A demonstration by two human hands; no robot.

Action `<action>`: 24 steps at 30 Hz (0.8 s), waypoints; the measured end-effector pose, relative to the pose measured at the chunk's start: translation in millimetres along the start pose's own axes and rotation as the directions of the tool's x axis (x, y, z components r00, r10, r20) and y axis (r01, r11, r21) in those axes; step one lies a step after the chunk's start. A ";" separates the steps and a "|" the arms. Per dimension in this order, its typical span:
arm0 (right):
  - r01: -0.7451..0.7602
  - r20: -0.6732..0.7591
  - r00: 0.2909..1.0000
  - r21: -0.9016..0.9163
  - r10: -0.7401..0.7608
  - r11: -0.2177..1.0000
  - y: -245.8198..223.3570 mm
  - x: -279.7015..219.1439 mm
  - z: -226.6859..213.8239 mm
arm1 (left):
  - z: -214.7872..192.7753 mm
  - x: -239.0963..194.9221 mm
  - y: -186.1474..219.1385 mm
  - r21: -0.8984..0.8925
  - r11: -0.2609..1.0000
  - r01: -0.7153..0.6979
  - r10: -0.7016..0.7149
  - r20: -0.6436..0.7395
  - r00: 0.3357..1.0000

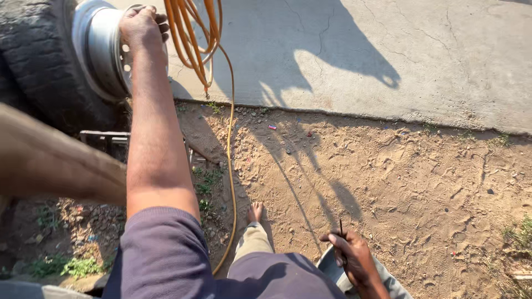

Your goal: The person walks to a deflated tire lying on the ground and sits down. They insert a yellow hose with a nozzle into the tire's valve stem and hold it in place. The tire gradually inflates and expands as air is pumped into it.

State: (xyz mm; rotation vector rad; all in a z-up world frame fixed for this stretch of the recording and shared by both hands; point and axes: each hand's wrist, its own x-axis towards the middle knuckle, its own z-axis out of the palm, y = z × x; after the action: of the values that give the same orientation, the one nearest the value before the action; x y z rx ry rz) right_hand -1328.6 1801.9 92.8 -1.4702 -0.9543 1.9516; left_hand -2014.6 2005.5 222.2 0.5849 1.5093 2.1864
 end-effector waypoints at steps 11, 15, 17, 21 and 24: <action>-0.068 -0.054 0.996 0.127 0.075 0.990 -25.5 59.4 57.9 | 24.3 24.8 -115.1 0.244 0.964 -0.108 0.140 -0.119 0.983; -0.045 -0.063 0.996 0.158 0.056 0.986 -28.8 44.4 74.0 | 1.3 -26.2 -146.3 0.075 0.943 0.324 -0.269 -0.400 0.876; -0.008 -0.059 0.998 0.113 0.014 0.994 -25.9 30.0 76.8 | 57.7 -28.4 -151.3 -0.049 0.889 0.455 -0.449 -0.287 0.846; 0.281 0.015 0.958 0.121 -0.285 0.952 -0.3 -7.8 71.7 | 178.7 -96.9 -141.0 -0.091 0.794 0.601 -0.607 -0.091 0.789; 0.117 -0.138 0.987 0.217 -0.088 0.969 19.2 -46.2 58.2 | 209.4 -150.7 -124.7 -0.146 0.772 0.619 -0.623 0.022 0.782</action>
State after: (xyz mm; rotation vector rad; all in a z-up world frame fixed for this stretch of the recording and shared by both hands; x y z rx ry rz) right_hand -1371.2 1742.0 115.0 -1.3697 -0.7142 1.8024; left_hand -1761.2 2122.1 156.9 -0.0175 1.2914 1.7523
